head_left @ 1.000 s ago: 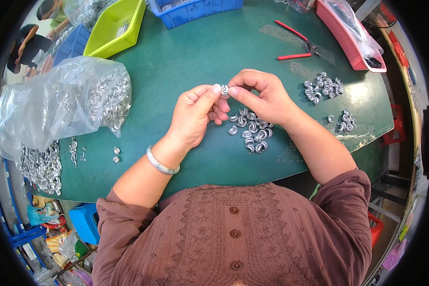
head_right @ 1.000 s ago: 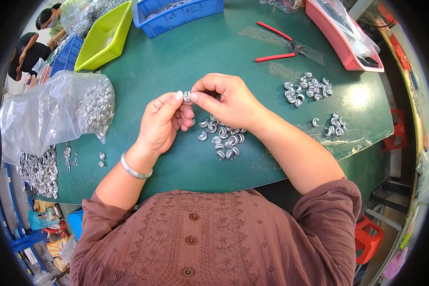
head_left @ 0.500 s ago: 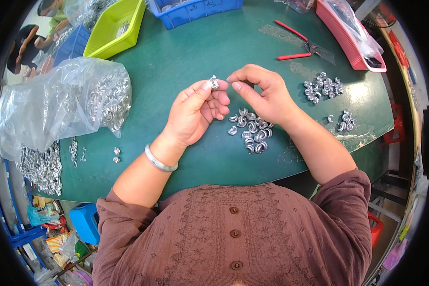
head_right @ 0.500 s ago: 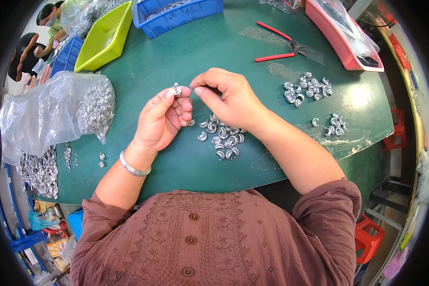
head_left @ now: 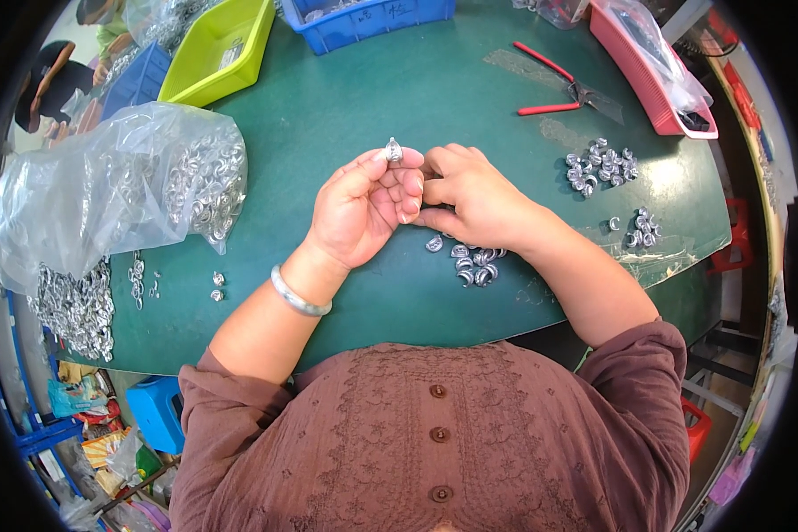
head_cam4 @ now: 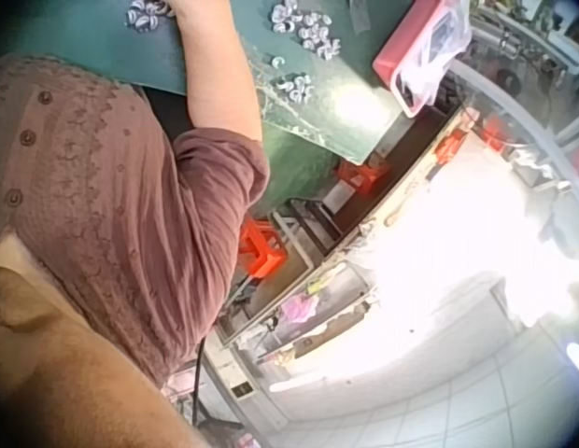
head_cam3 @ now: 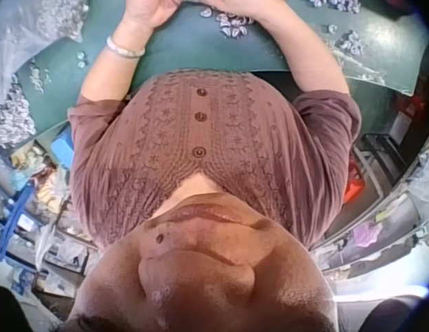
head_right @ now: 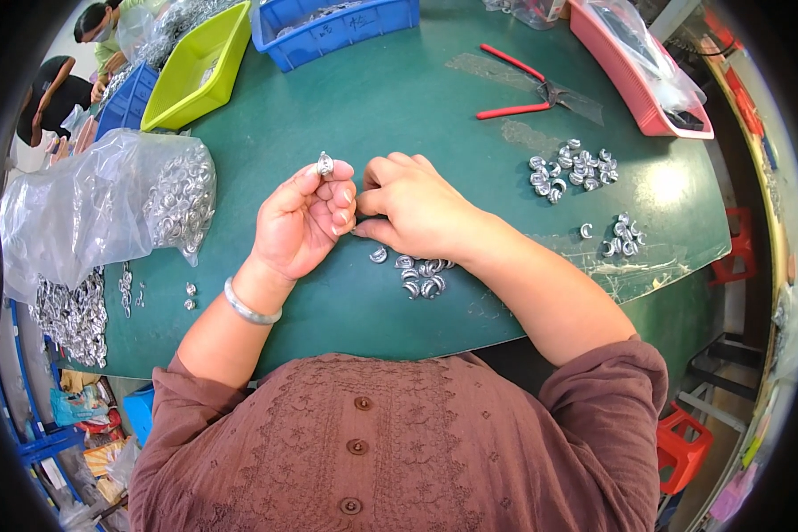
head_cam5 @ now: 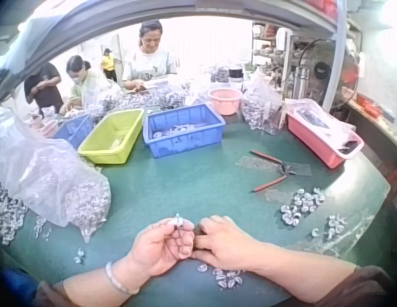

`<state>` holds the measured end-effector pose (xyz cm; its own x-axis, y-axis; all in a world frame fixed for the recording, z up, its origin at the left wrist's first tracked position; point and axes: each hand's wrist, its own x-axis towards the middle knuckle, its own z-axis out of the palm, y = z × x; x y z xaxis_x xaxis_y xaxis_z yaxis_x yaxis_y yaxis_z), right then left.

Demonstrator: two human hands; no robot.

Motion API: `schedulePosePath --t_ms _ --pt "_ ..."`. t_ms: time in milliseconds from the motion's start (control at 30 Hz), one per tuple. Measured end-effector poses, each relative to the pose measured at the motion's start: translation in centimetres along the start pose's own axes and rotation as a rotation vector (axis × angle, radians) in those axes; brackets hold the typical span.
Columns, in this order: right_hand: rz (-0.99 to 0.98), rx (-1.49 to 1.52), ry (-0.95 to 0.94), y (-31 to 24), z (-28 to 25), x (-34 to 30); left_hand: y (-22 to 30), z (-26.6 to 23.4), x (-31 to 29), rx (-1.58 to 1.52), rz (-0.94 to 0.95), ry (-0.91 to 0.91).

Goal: The person assembles small metal components by hand and with pliers, picking up silver-colored rings and round metal parts, joining them, and placing the assembled units on the table.

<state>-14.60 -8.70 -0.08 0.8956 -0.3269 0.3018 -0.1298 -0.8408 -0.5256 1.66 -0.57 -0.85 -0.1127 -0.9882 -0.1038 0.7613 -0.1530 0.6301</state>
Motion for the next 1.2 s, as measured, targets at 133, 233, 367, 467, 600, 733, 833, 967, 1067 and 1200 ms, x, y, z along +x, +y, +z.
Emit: schedulePosePath --t_ms 133,233,367,467,600,733,833,967,1067,1200 --pt "0.005 0.031 -0.024 -0.1 0.1 0.0 0.2 0.1 0.0 0.001 0.009 0.005" --pt "-0.028 0.045 0.034 0.2 0.5 -0.1 0.5 0.7 0.1 0.049 0.074 0.03" --pt "0.016 0.227 0.07 0.7 -0.1 0.1 0.4 1.2 0.2 0.178 0.149 0.233" --pt "0.052 0.481 0.199 0.5 -0.5 0.4 0.3 0.0 0.0 0.347 0.1 0.328" --pt "0.017 0.48 0.284 0.1 -1.0 0.6 0.5 1.0 -0.3 0.412 0.033 0.29" --pt "-0.077 0.28 0.342 0.0 -1.1 0.7 -0.1 1.6 -0.4 0.564 0.14 0.223" --pt "-0.078 0.275 0.356 0.1 -1.1 0.6 -0.5 1.8 -0.4 0.729 0.307 0.217" --pt "-0.009 0.368 0.367 0.1 -0.9 0.3 -0.8 1.5 -0.3 0.805 0.438 0.18" --pt "-0.011 0.394 0.382 0.2 -0.8 0.5 -0.8 1.3 -0.2 0.768 0.432 0.186" --pt "0.014 0.425 0.379 0.3 -0.7 0.4 -0.6 1.4 -0.5 0.717 0.353 0.191"
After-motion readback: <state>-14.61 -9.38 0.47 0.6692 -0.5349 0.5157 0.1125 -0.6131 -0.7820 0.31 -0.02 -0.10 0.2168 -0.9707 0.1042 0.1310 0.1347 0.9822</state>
